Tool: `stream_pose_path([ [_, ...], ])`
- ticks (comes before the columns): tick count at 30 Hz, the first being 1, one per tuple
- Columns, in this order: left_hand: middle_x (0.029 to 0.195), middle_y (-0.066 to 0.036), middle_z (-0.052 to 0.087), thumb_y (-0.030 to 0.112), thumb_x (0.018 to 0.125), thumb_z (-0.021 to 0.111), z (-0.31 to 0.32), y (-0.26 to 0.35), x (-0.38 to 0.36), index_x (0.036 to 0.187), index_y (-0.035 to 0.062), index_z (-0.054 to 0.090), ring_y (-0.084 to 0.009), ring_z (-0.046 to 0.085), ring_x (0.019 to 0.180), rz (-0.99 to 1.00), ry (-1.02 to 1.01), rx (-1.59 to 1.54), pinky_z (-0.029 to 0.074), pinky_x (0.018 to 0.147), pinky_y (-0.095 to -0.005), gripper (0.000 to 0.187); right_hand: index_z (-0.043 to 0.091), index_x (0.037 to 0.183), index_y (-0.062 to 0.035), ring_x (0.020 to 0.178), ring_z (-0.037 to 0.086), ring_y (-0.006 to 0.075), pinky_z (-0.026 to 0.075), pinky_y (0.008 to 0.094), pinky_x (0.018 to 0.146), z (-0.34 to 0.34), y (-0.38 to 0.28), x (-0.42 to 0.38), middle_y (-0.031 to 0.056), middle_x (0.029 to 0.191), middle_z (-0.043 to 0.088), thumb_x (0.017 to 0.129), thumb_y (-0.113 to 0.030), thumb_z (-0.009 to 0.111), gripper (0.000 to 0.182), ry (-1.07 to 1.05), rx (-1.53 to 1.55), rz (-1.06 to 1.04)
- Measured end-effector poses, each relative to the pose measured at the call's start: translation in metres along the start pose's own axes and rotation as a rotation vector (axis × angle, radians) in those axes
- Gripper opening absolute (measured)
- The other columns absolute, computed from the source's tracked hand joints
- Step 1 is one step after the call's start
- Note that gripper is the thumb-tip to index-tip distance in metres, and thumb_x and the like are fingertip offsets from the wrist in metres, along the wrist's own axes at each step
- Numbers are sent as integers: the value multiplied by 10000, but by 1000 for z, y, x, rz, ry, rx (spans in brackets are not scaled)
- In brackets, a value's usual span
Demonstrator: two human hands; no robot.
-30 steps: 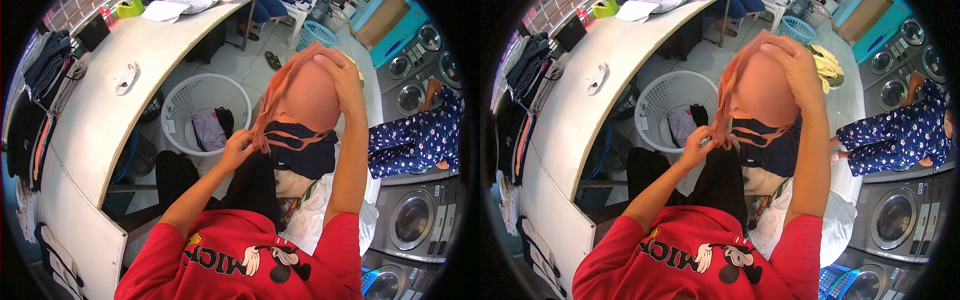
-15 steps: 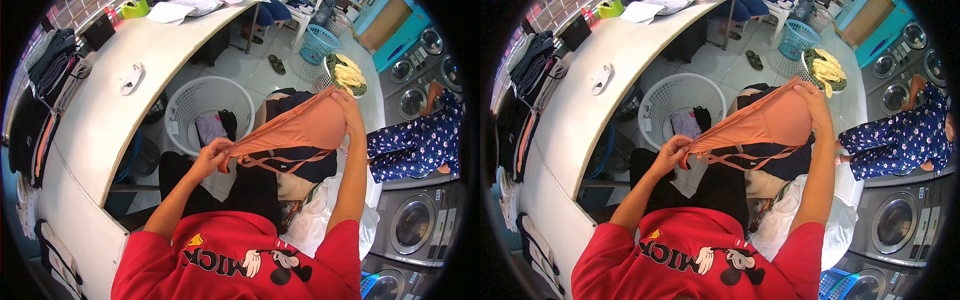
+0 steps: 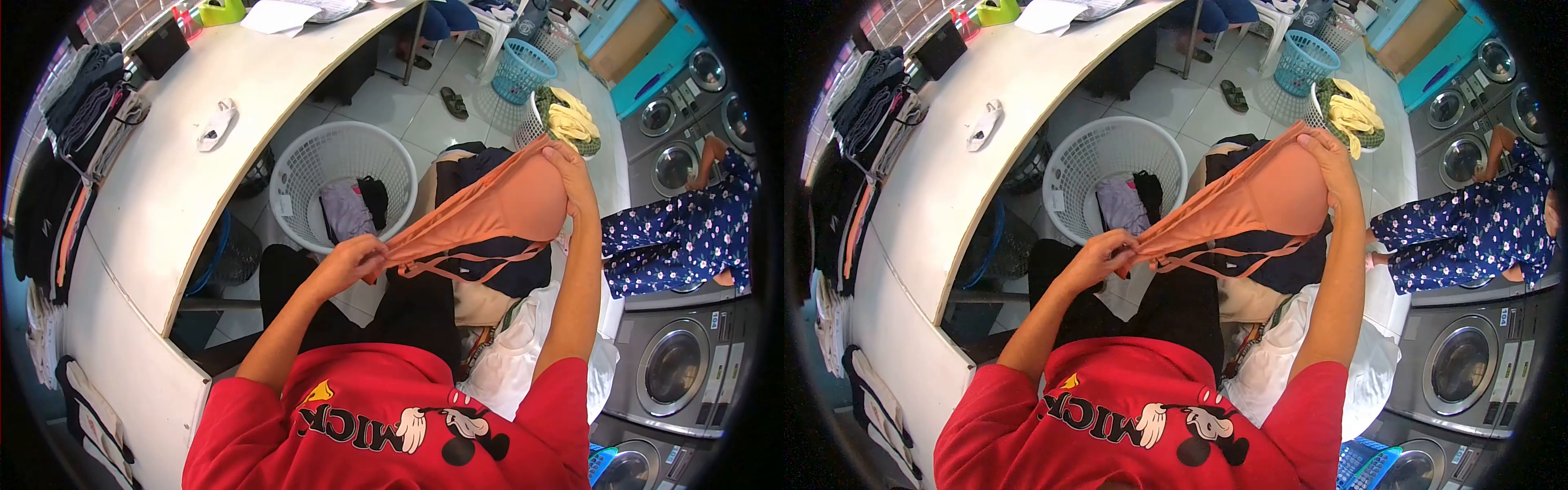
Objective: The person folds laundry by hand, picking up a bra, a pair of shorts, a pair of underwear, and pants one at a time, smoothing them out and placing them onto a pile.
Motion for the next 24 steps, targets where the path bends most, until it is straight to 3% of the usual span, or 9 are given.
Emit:
stream_pose_path([
  [3,737,-50,578,24,846,532,-6,11,-4,953,18,550,-121,579,616,144,117,207,477,584,-253,109,597,959,-44,750,578,72,470,200,650,1,0,-2,11,860,613,854,-151,581,151,23,-9,11],
  [5,770,-58,602,26,845,536,-9,-2,-6,956,17,560,-128,601,677,-86,142,1,483,635,-266,114,601,959,-45,756,571,73,464,201,658,2,0,-5,5,866,608,847,-150,592,155,25,1,20],
  [9,778,-69,595,28,830,548,-16,1,-4,951,29,575,-158,610,701,-52,237,-45,480,637,-289,124,605,961,-53,782,563,76,457,208,684,0,8,-7,-1,877,603,841,-160,601,161,31,0,16],
  [15,795,-92,576,64,816,548,-27,5,17,936,92,603,-214,597,668,361,438,920,467,625,-339,135,600,960,-60,845,540,81,419,229,771,16,3,-18,-11,869,595,799,-135,625,179,-67,41,-178],
  [18,809,-83,580,105,846,508,-44,-17,39,911,116,602,-188,597,678,-2,421,895,449,584,-330,115,623,865,-53,858,532,91,398,234,806,0,19,-34,-3,833,587,728,-88,649,144,-84,-89,-106],
  [20,850,-34,593,134,856,485,-57,-63,60,871,121,596,-162,592,690,-363,367,184,447,570,-313,113,628,734,-40,829,544,101,414,237,779,41,3,-75,13,804,580,662,-55,662,81,-310,-153,-51],
  [21,850,-34,593,134,856,485,-60,-67,68,871,121,596,-162,592,690,-375,360,179,447,570,-313,113,629,668,-26,794,569,119,439,253,744,65,3,-93,31,807,608,657,-59,670,54,-397,-142,39],
  [22,861,-23,598,134,851,491,-61,-76,74,860,123,598,-157,590,718,-427,382,-90,451,602,-294,109,647,797,12,833,612,181,473,285,757,84,11,-108,113,865,651,658,7,606,145,-581,-287,-27],
  [24,872,-12,604,135,846,496,-54,-93,81,850,124,601,-152,587,747,-491,395,-366,454,634,-276,105,655,823,-27,884,618,196,468,283,786,116,34,-141,78,959,658,682,-34,630,144,-750,-491,-46],
])
Point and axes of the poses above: each hand's wrist, its own x-axis towards the middle knuckle, its own z-axis out of the palm, y = z × x, the point moved 5 cm from there along x, towards the middle knuckle
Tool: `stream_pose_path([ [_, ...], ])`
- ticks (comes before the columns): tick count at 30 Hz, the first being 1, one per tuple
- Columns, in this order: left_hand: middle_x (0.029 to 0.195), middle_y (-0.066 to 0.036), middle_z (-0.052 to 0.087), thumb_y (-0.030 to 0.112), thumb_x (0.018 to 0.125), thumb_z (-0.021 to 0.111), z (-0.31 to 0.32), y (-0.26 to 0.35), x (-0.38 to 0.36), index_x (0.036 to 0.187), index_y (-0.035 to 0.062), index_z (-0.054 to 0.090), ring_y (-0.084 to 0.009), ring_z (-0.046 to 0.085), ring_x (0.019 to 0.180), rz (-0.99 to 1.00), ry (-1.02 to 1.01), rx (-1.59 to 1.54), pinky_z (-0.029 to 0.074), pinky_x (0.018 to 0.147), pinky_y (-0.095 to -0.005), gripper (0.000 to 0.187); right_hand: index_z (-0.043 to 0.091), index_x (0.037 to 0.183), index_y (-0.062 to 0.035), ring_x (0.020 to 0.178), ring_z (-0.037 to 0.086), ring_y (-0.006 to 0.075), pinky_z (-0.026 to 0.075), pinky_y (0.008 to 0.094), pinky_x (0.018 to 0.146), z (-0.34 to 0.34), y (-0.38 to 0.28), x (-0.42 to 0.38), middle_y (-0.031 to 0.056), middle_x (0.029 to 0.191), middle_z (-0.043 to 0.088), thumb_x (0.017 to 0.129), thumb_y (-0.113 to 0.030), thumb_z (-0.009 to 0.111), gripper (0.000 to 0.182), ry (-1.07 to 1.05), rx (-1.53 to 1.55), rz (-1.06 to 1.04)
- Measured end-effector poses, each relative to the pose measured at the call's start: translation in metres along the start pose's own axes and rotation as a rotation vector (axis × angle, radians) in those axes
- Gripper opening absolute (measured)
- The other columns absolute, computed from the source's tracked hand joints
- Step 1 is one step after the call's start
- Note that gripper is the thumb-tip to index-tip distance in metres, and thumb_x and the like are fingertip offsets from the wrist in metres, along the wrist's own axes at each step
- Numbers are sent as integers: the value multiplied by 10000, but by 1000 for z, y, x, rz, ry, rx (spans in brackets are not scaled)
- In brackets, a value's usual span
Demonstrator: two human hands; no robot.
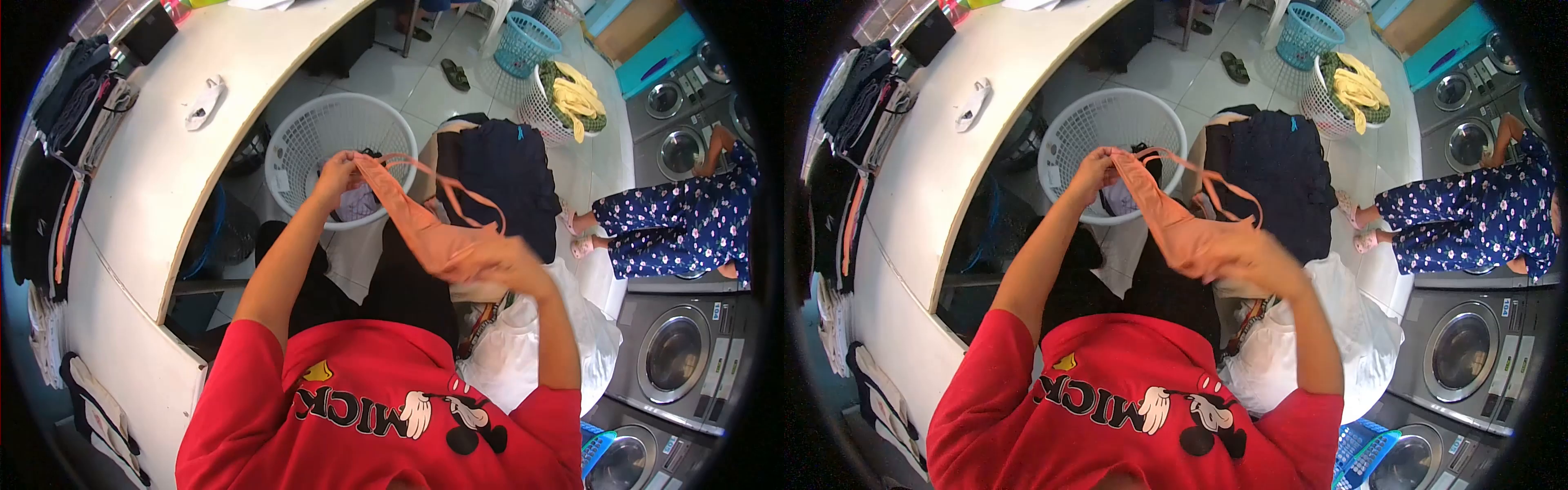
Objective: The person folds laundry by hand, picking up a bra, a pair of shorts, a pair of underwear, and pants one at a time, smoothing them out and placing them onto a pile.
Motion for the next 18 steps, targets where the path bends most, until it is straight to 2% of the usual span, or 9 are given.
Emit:
stream_pose_path([
  [2,875,-19,610,141,844,505,8,-24,15,902,105,595,-161,585,795,-87,-52,-273,450,707,-258,113,624,836,-70,938,596,196,465,295,776,51,12,-8,29,989,638,702,-119,626,143,36,-225,-164],
  [4,898,-19,608,148,840,521,14,-58,36,966,96,580,-158,579,816,-185,-80,-298,444,744,-253,149,575,860,-68,856,583,208,463,317,721,88,10,-14,32,902,592,695,-115,599,173,60,-494,-253],
  [5,920,-20,605,155,836,537,20,-67,37,1030,86,564,-155,574,837,-274,-109,-323,438,781,-248,207,575,860,-68,856,583,208,463,317,721,103,12,-17,32,902,592,695,-115,599,173,56,-488,-251],
  [7,941,-31,601,140,826,554,28,-73,34,1044,77,558,-160,576,841,-318,-95,-333,443,795,-259,227,538,830,-68,842,574,206,458,328,693,122,12,-24,40,922,572,693,-125,565,151,173,-512,-259],
  [9,962,-41,597,125,816,570,40,-74,24,1059,68,553,-165,579,845,-363,-85,-341,447,808,-269,250,535,832,-76,885,559,209,457,323,691,134,8,-27,53,982,570,716,-127,535,126,180,-553,-245],
  [11,991,-58,588,78,786,597,50,-67,18,1096,64,530,-172,581,858,-180,-114,-308,460,808,-287,317,548,817,-70,950,545,220,466,322,733,142,10,-28,63,1044,569,692,-119,572,137,198,-640,-168],
  [12,991,-58,588,78,786,597,55,-66,17,1096,64,530,-172,581,858,-181,-114,-308,460,808,-287,317,548,817,-70,950,545,220,466,322,733,145,12,-29,63,1044,569,692,-119,572,137,198,-639,-168],
  [14,998,-68,583,28,755,619,58,-63,20,1177,50,459,-173,584,860,-90,-33,-302,477,781,-293,451,539,812,-73,933,538,212,467,317,734,149,16,-29,58,1082,564,693,-124,581,136,204,-656,-153],
  [18,981,-61,583,15,752,617,60,-64,15,1225,40,391,-157,579,817,-123,64,-250,476,705,-270,525,540,868,-68,923,528,203,454,308,717,149,18,-29,60,1107,550,712,-125,535,167,227,-634,-153],
])
Point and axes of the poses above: each hand's wrist, its own x-axis towards the middle knuckle, its own z-axis out of the palm, y = z × x, the point moved 5 cm from there along x, towards the middle knuckle
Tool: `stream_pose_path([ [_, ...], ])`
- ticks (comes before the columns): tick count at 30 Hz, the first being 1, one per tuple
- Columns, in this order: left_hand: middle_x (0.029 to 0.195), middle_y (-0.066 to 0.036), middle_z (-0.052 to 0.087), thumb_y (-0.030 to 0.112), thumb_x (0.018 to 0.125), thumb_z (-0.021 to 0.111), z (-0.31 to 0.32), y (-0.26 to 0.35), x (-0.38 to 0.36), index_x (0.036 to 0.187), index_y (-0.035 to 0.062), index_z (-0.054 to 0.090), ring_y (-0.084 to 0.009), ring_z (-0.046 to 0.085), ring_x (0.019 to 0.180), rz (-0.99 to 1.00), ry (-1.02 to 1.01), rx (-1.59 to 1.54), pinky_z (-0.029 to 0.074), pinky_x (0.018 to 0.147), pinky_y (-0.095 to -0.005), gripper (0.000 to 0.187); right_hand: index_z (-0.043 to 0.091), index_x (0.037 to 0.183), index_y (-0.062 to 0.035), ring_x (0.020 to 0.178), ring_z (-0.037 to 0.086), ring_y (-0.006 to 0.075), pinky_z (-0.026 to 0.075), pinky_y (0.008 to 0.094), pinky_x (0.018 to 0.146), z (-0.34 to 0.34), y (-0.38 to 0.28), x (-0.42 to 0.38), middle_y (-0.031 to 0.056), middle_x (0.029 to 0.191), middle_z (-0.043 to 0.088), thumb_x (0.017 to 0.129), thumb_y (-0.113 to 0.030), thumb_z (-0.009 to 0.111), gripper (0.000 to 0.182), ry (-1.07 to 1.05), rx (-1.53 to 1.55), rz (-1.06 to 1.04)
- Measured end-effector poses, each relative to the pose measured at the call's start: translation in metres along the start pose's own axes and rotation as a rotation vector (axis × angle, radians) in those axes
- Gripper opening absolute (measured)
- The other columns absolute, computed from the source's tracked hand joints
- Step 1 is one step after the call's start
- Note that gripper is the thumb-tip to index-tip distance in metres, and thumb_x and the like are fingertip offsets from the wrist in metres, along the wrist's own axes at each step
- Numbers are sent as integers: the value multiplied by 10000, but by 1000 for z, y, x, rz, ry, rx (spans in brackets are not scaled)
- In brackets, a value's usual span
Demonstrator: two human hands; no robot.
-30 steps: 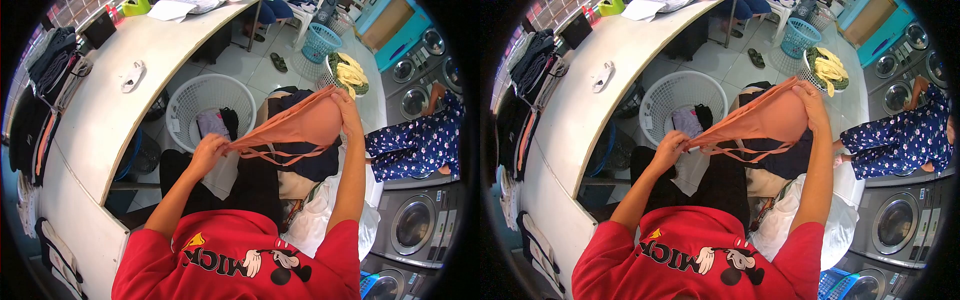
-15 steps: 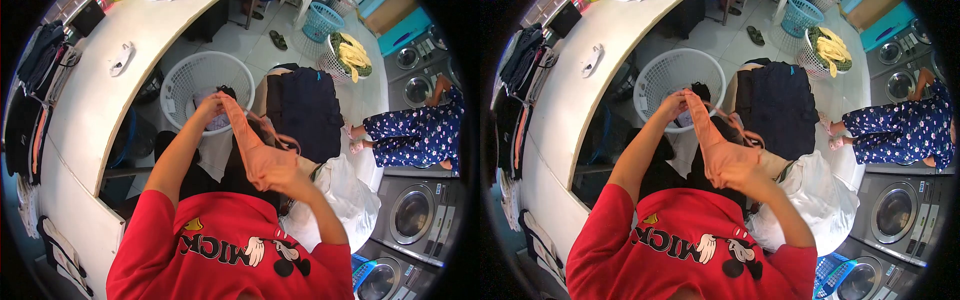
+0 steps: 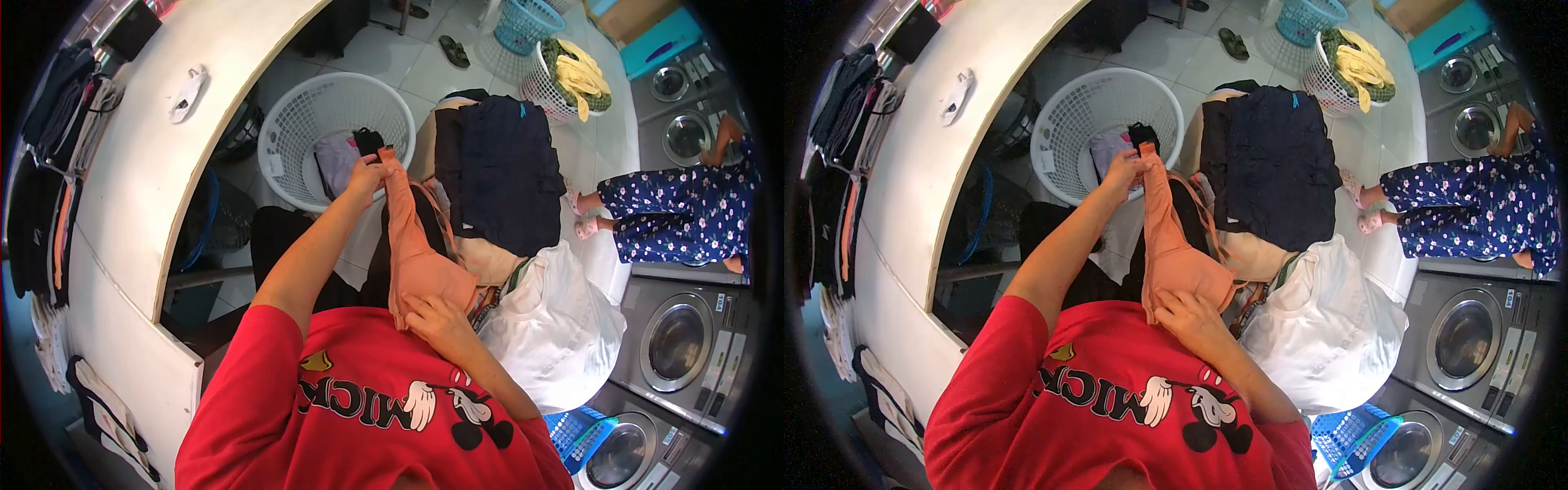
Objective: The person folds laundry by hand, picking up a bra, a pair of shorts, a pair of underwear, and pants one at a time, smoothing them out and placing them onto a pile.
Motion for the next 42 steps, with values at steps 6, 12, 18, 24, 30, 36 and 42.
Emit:
stream_pose_path([
  [6,934,-42,583,-5,752,603,1,-4,-13,1219,25,382,-101,541,735,30,-47,-40,417,619,-222,517,553,833,-72,928,527,197,461,317,750,1,3,1,36,1125,559,687,-151,645,190,4,46,46],
  [12,963,-88,599,-85,728,516,-2,-5,-56,999,30,507,-187,577,871,456,-201,193,440,761,-303,295,564,903,-70,903,511,178,440,304,735,0,4,3,7,1035,554,706,-167,616,226,8,55,57],
  [18,904,-119,619,-101,738,447,-6,-33,-111,888,22,547,-230,601,897,727,-346,654,459,769,-309,218,587,889,-76,956,513,189,451,322,780,4,2,2,16,1123,561,661,-150,668,253,-49,63,117],
  [24,972,-107,620,-81,819,385,-3,-55,-112,1137,-6,429,-149,580,893,363,-366,41,471,785,-302,330,566,924,-72,913,506,176,441,308,751,4,1,3,7,1060,550,700,-172,633,255,9,13,67],
  [30,1008,-113,556,-29,805,507,6,-52,-115,1262,7,315,-150,569,837,219,-139,-94,461,794,-272,498,568,916,-73,926,507,171,434,312,756,7,1,1,8,1092,548,695,-172,641,253,17,14,76],
  [36,967,-88,551,90,708,674,-4,-69,-110,1256,-13,352,-123,559,821,600,367,760,476,673,-242,644,566,907,-73,917,509,171,432,311,754,6,1,-1,13,1092,550,681,-164,654,259,16,37,87],
  [42,863,-48,573,47,703,661,1,-73,-102,984,-13,532,-92,539,786,29,-222,264,439,689,-225,315,567,904,-77,902,518,175,439,318,735,8,3,-2,11,1051,557,689,-155,634,238,48,37,59],
])
Point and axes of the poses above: each hand's wrist, its own x-axis towards the middle knuckle, its own z-axis out of the palm, y = z × x, the point moved 5 cm from there along x, towards the middle knuckle
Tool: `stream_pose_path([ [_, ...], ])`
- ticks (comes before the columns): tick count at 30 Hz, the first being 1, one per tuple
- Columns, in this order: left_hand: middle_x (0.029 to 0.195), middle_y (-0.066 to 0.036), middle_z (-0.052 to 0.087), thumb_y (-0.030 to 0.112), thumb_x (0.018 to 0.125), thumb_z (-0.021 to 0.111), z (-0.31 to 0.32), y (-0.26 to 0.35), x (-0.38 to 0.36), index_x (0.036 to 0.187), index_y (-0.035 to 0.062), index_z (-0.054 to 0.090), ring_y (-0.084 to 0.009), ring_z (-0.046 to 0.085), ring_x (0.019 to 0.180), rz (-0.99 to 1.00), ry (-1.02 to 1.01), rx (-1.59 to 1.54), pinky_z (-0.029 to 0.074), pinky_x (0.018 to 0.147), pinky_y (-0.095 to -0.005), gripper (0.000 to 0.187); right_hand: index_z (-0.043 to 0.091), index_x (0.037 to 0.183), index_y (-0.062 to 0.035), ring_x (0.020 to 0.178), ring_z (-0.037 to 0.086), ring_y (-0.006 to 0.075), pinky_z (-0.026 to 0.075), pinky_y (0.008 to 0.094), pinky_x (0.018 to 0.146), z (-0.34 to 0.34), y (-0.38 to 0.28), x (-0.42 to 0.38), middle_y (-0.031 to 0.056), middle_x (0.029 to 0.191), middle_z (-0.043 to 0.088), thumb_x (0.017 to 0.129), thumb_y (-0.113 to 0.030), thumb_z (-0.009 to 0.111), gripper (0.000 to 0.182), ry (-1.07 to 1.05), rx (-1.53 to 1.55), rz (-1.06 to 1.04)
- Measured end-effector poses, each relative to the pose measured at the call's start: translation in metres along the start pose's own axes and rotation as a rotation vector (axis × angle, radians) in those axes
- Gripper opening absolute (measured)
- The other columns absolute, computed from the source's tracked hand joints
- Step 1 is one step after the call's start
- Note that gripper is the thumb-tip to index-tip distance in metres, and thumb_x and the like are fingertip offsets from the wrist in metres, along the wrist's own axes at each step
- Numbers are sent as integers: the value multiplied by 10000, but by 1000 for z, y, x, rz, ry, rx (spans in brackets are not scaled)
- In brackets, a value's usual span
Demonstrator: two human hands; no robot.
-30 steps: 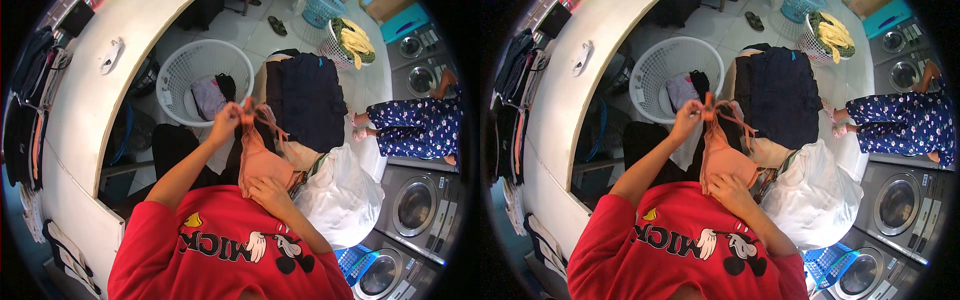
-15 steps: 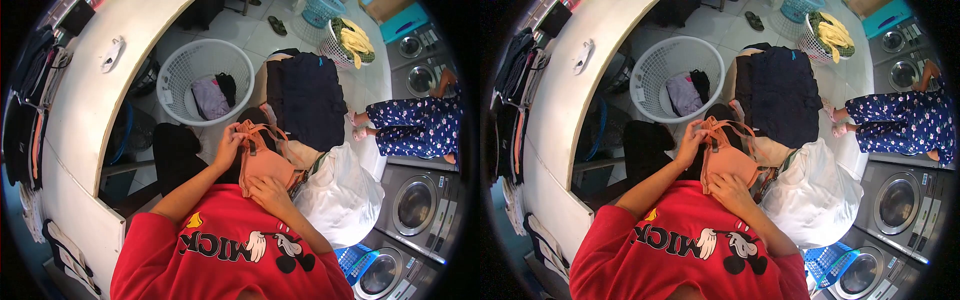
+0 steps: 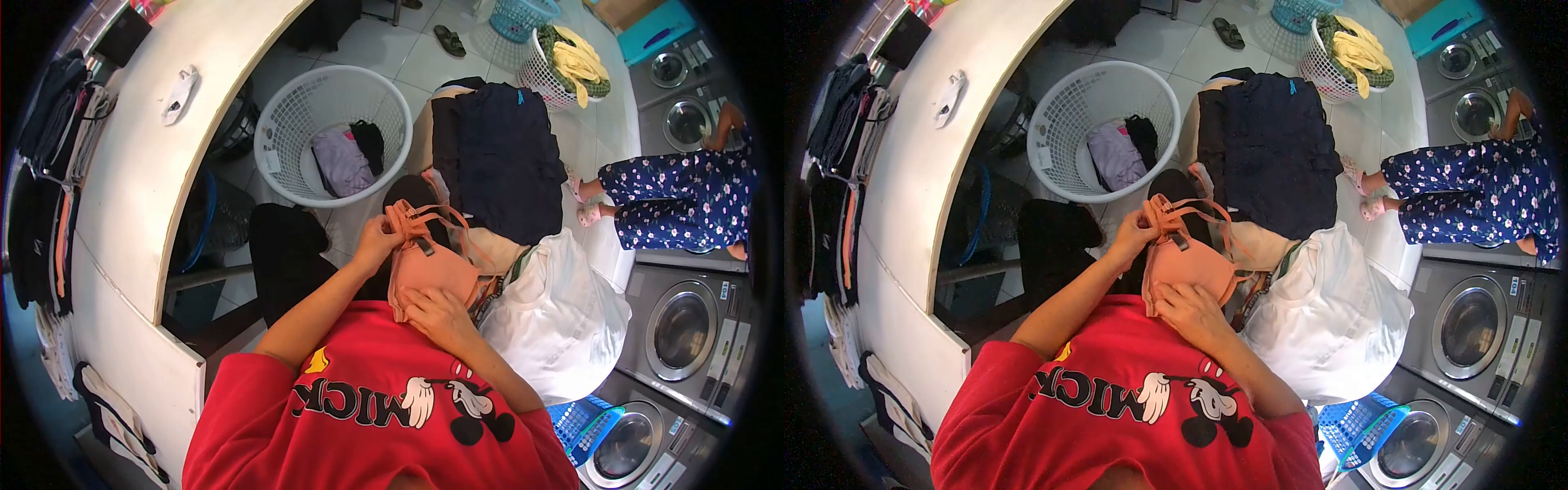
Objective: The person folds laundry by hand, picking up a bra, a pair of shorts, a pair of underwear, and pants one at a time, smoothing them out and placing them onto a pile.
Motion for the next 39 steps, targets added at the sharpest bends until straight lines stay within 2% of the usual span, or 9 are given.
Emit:
stream_pose_path([
  [7,924,-36,574,-48,797,515,10,59,-21,888,33,548,-106,535,819,232,-69,-103,440,745,-247,127,588,854,-90,884,541,182,451,308,700,-16,12,11,25,974,566,702,-138,578,159,94,-28,-10],
  [9,795,-35,563,-55,777,517,14,80,-32,770,63,510,-97,514,764,611,-156,148,435,683,-236,118,594,852,-100,897,537,185,452,309,711,-15,16,17,25,970,562,695,-134,587,161,136,-44,-7],
  [14,848,-130,575,17,678,591,16,88,-60,798,29,529,-319,565,827,863,-170,751,442,810,-371,135,588,855,-129,1073,493,225,427,344,833,-16,19,22,45,1150,504,721,-100,594,137,552,-288,-8],
  [17,935,-126,576,3,682,579,19,80,-80,860,28,545,-311,550,907,958,-296,718,411,863,-391,182,580,869,-118,1111,481,223,402,356,871,7,26,21,64,1222,464,730,-97,593,141,426,-168,-57],
  [23,1169,-111,500,124,728,572,-10,58,-98,1071,56,492,-276,522,1028,740,14,530,379,917,-360,359,561,831,-110,962,531,201,411,328,776,15,23,14,56,958,539,706,-168,566,137,389,-162,-33],
  [25,1226,-94,456,249,833,517,-25,12,-89,1162,77,444,-220,495,1074,-255,186,-164,396,881,-394,378,560,815,-113,930,532,193,414,322,771,14,19,15,40,919,529,708,-163,570,119,373,-163,-63],
  [29,1001,-48,542,352,875,508,10,16,-93,1120,88,442,-151,562,867,-374,-156,-480,451,760,-321,366,561,810,-110,911,527,185,422,313,756,18,9,30,26,885,518,711,-139,584,106,414,-160,-125],
  [35,971,-40,569,95,837,518,-11,30,-69,1151,71,441,-148,601,812,-269,-5,-372,513,652,-273,324,550,934,-105,979,533,278,459,346,803,12,6,48,130,1114,493,698,-121,681,271,346,251,-164],
  [39,1081,-72,561,1,791,475,-40,45,-52,1269,50,348,-166,603,880,-78,57,-318,507,726,-275,498,490,1103,-87,1189,418,300,377,410,941,-18,43,44,134,1239,440,708,-130,671,436,563,2,-1],
])
Point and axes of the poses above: each hand's wrist, its own x-axis towards the middle knuckle, its own z-axis out of the palm, y = z × x, the point moved 5 cm from there along x, towards the middle knuckle
